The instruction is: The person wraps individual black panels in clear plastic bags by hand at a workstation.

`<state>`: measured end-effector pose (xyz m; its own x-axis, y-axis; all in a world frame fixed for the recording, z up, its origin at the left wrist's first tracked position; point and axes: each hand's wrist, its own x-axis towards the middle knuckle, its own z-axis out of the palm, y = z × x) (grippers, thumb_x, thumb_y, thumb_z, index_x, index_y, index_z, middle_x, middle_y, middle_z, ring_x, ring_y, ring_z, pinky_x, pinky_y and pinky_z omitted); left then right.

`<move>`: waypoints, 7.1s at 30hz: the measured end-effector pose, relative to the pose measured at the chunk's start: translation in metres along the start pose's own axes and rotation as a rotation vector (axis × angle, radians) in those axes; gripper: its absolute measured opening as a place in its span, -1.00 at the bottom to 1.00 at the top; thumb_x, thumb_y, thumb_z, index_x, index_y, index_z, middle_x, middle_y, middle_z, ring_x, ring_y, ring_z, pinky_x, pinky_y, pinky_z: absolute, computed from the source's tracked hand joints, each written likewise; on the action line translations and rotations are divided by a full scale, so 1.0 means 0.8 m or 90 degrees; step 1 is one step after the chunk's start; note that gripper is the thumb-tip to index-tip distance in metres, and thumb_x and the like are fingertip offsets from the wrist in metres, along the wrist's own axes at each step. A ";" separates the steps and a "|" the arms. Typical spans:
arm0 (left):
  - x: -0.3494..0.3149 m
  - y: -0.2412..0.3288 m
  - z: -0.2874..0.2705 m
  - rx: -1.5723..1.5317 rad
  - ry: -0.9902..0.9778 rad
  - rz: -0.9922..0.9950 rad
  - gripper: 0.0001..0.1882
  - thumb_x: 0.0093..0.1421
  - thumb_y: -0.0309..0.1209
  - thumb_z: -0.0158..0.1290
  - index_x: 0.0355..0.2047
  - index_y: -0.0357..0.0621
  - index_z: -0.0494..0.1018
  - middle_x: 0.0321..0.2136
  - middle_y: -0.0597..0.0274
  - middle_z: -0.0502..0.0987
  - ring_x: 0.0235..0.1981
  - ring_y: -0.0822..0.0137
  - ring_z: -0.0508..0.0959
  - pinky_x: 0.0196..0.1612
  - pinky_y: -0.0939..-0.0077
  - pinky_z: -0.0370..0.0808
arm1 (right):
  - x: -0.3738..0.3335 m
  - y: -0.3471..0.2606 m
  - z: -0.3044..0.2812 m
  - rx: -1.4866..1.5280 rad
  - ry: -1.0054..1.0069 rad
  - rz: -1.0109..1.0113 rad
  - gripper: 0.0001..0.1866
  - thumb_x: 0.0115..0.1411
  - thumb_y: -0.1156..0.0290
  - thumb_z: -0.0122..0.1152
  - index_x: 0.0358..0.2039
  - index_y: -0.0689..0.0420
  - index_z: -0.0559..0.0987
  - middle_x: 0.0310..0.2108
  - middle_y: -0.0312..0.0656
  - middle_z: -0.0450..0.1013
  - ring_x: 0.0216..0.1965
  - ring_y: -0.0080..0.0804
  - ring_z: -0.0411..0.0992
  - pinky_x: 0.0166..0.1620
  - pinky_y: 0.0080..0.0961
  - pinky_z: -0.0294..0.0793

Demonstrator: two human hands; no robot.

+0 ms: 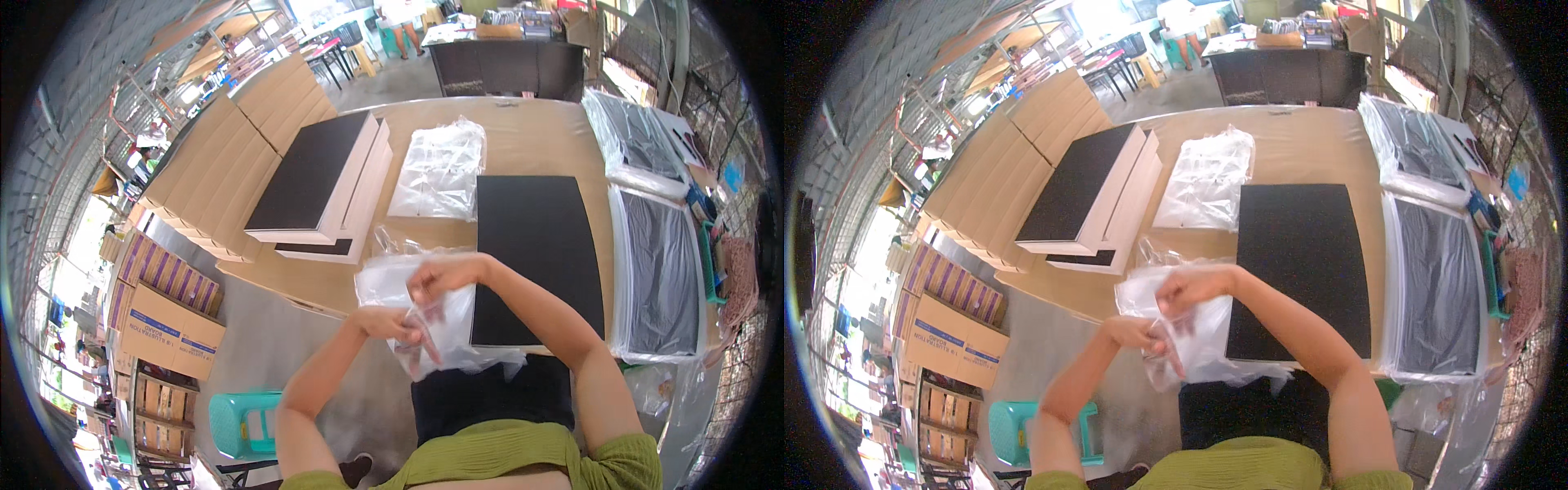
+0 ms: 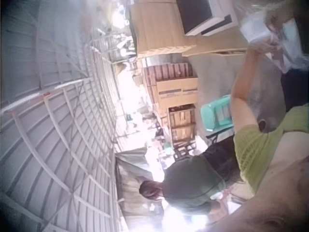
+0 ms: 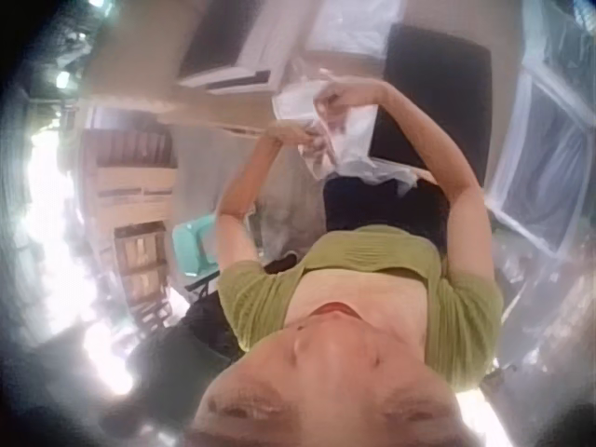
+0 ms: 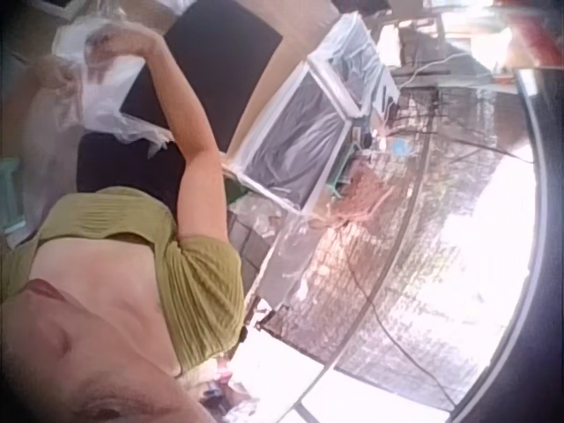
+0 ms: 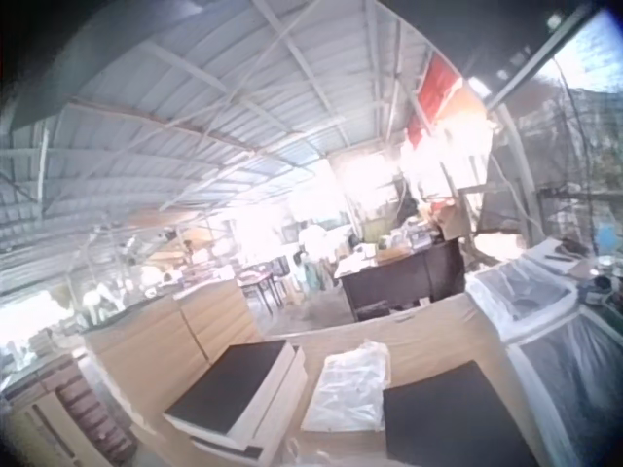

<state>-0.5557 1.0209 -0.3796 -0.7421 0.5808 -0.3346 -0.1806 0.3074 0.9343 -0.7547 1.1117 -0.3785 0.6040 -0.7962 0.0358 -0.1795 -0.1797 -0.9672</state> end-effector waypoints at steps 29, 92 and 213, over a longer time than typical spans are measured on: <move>0.036 0.039 0.127 -0.526 0.352 0.565 -0.54 0.21 -0.13 0.07 -0.09 -0.31 0.45 -0.11 0.09 0.45 -0.12 0.29 0.41 -0.06 0.37 0.32 | -0.263 -0.044 0.156 0.512 0.343 0.189 -0.17 0.13 -0.43 -0.14 -0.28 0.20 0.59 -0.34 -0.22 0.50 -0.29 -0.49 0.44 -0.17 -0.55 0.47; 0.134 0.122 -0.051 0.048 1.107 0.587 -0.39 0.07 -0.44 0.28 0.11 -0.42 0.35 -0.51 0.43 0.46 -0.59 0.66 0.22 -0.48 0.83 0.18 | -0.313 -0.138 0.047 -0.405 1.218 -0.262 -0.52 0.24 0.41 0.18 0.13 0.32 0.35 0.02 -0.18 0.40 -0.01 -0.56 0.34 0.03 -0.62 0.29; 0.018 -0.016 0.065 0.185 1.236 0.143 -0.68 0.04 -0.49 0.28 -0.16 -0.17 0.53 -0.52 0.37 0.55 -0.46 0.54 0.46 -0.39 0.66 0.41 | 0.008 -0.023 0.064 -0.440 0.720 -0.133 -0.93 0.06 0.56 0.24 -0.41 0.20 0.54 -0.45 -0.11 0.49 -0.41 -0.13 0.46 -0.29 -0.33 0.44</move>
<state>-0.5306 1.0642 -0.4027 -0.3533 -0.7807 0.5154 -0.0563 0.5677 0.8213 -0.7073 1.1394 -0.3736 -0.2404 -0.6948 0.6778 -0.7186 -0.3421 -0.6055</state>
